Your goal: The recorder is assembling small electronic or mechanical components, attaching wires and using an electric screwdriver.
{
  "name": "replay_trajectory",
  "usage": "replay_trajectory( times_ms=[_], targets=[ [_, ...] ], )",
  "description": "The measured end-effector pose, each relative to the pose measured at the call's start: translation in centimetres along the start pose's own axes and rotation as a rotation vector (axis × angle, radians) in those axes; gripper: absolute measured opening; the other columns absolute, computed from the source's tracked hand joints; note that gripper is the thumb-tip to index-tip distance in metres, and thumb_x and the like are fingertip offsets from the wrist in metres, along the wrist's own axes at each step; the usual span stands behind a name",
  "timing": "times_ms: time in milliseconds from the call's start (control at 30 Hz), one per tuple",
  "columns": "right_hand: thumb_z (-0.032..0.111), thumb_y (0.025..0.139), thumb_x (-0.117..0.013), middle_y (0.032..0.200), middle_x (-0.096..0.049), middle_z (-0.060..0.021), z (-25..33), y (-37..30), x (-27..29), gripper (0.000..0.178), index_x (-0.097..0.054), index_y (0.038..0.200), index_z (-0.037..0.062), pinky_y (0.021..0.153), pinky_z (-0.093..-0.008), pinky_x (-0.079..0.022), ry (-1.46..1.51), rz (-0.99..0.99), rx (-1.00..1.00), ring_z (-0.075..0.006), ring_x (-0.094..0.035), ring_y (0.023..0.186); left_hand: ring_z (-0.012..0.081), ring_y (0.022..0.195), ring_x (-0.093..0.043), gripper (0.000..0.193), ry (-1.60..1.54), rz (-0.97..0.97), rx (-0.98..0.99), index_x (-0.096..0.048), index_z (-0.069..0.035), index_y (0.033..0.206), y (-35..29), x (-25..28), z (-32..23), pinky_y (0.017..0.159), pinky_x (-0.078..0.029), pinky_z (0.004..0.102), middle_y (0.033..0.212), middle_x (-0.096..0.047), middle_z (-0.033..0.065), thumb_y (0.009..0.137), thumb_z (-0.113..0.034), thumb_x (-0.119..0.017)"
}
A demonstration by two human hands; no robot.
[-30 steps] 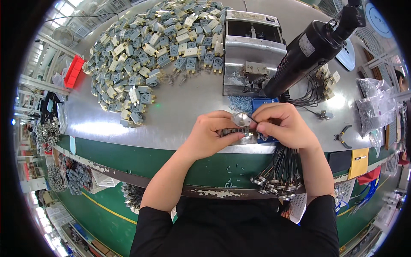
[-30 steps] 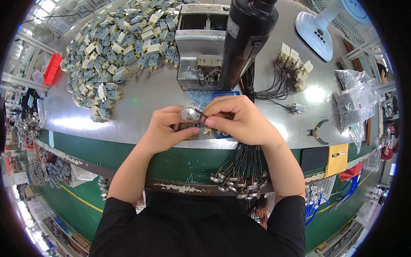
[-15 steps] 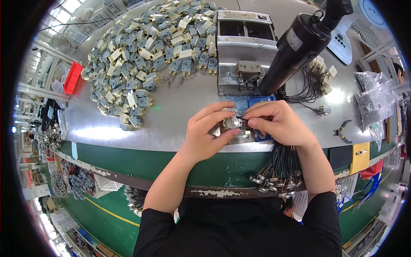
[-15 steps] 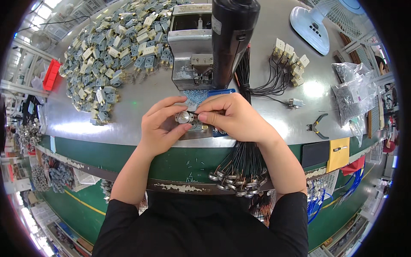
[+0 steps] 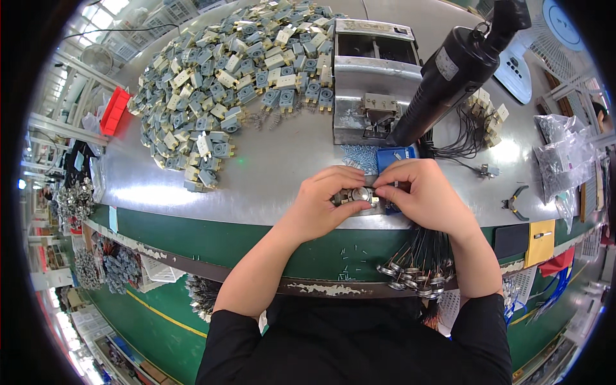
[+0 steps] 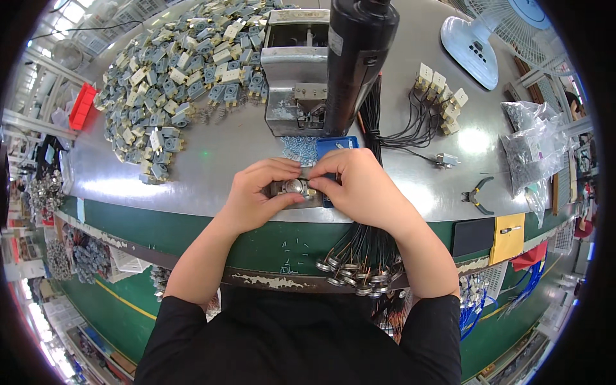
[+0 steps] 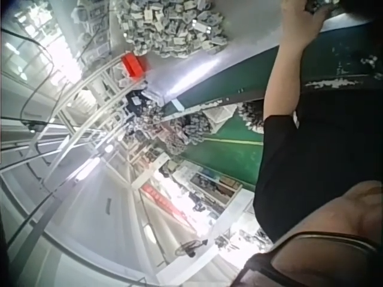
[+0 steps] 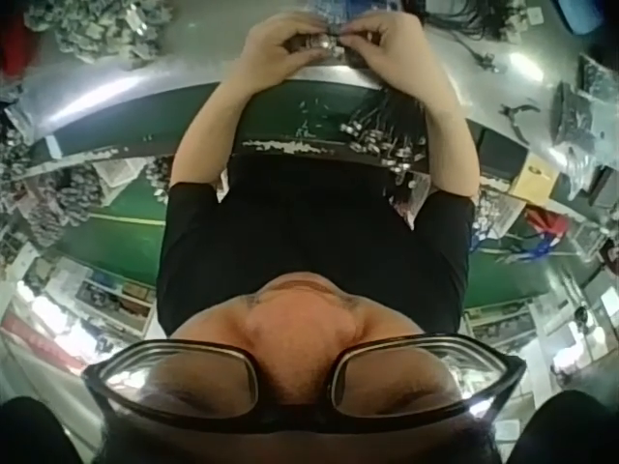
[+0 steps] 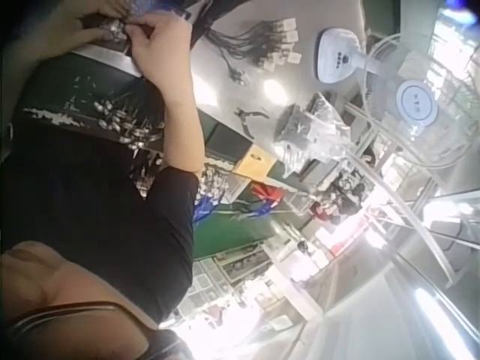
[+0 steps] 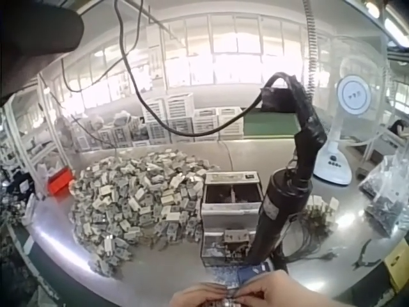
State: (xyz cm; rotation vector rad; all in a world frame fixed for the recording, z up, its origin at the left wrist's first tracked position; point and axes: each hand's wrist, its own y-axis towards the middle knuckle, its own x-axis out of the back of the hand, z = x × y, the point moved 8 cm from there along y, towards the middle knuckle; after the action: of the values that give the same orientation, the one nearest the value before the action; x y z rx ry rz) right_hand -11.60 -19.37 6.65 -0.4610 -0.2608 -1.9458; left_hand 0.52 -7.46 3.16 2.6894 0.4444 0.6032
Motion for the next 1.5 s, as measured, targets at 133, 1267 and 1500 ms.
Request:
replay_trajectory(
  times_ms=[133, 1267, 1500],
  targets=[
    [-0.002, 0.086, -0.076, 0.088, -0.075, -0.0153, 0.1, 0.1, -0.4, 0.014, -0.079, 0.099, -0.0047, 0.068, -0.0339, -0.054, -0.176, 0.025, 0.064, -0.0253, -0.070, 0.075, 0.0317, 0.115, -0.074, 0.039, -0.025, 0.034, 0.046, -0.075, 0.000, 0.106, 0.0, -0.1, 0.6, 0.100, -0.058, 0.0400, 0.119, -0.077, 0.0159, 0.074, -0.008, -0.095],
    [-0.005, 0.081, -0.075, 0.091, -0.073, -0.0145, 0.0, 1.7, -0.9, 0.016, -0.076, 0.097, -0.0027, 0.073, -0.0392, -0.058, -0.295, 0.152, 0.269, -0.0327, -0.071, 0.082, 0.0312, 0.113, -0.074, 0.032, -0.053, 0.168, 0.055, -0.077, -0.001, 0.110, 0.5, -0.1, 1.5, 0.099, -0.060, 0.0407, 0.119, -0.077, 0.0141, 0.081, -0.009, -0.089],
    [-0.009, 0.082, -0.071, 0.094, -0.074, -0.0160, 1.2, 1.2, -0.7, 0.021, -0.077, 0.101, -0.0025, 0.077, -0.0394, -0.059, -0.298, 0.140, 0.258, -0.0329, -0.073, 0.087, 0.0319, 0.113, -0.075, 0.032, -0.046, 0.154, 0.046, -0.077, -0.001, 0.110, 0.2, -0.1, 1.6, 0.099, -0.060, 0.0407, 0.119, -0.077, 0.0146, 0.081, -0.009, -0.089]
  ],
)
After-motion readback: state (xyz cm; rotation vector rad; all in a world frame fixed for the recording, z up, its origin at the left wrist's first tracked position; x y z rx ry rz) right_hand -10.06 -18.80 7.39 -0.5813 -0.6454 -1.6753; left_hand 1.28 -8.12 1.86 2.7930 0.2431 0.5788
